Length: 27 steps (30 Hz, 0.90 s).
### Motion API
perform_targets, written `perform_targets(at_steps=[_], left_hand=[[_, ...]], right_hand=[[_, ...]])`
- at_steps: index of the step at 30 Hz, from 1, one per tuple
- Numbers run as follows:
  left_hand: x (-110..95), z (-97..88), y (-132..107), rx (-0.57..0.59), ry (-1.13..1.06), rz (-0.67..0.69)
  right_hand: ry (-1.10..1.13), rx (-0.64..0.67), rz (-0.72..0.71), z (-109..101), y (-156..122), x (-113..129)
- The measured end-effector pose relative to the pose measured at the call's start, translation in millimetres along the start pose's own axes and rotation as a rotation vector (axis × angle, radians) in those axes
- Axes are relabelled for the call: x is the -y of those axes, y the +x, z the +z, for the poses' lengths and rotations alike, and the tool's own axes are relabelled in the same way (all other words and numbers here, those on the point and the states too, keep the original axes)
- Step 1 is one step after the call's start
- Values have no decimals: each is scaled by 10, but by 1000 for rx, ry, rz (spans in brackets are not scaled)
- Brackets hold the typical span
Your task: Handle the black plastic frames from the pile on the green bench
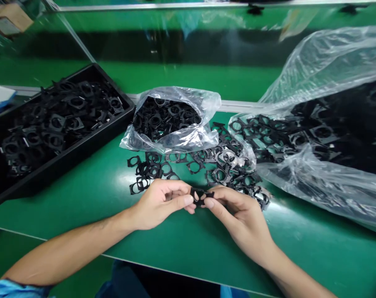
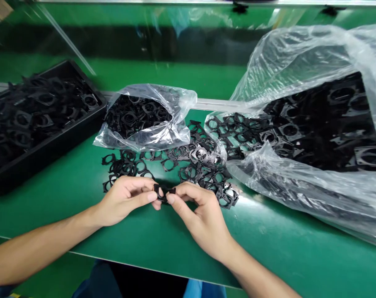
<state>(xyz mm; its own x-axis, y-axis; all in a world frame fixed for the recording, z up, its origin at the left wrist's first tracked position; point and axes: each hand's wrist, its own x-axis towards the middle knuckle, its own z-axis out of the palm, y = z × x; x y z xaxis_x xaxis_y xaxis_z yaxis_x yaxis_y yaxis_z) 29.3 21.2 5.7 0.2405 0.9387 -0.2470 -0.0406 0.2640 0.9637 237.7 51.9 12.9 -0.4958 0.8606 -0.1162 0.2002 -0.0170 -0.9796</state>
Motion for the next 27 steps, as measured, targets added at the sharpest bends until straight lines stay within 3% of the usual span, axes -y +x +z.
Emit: perform_targets(at_steps=[5,13,20,27], left_hand=[[-9,-13,9,-11,-21,-43],[109,38,-55,-10,162,3],[315,-2,11,167,119,25],[355,9,28,91,61,-36]], right_hand=[[208,82,88,-8,1,14],[257,98,79,-33,-102,35],[545,75,189,50,-163,-13],[473,19,151,64,-181,-23]])
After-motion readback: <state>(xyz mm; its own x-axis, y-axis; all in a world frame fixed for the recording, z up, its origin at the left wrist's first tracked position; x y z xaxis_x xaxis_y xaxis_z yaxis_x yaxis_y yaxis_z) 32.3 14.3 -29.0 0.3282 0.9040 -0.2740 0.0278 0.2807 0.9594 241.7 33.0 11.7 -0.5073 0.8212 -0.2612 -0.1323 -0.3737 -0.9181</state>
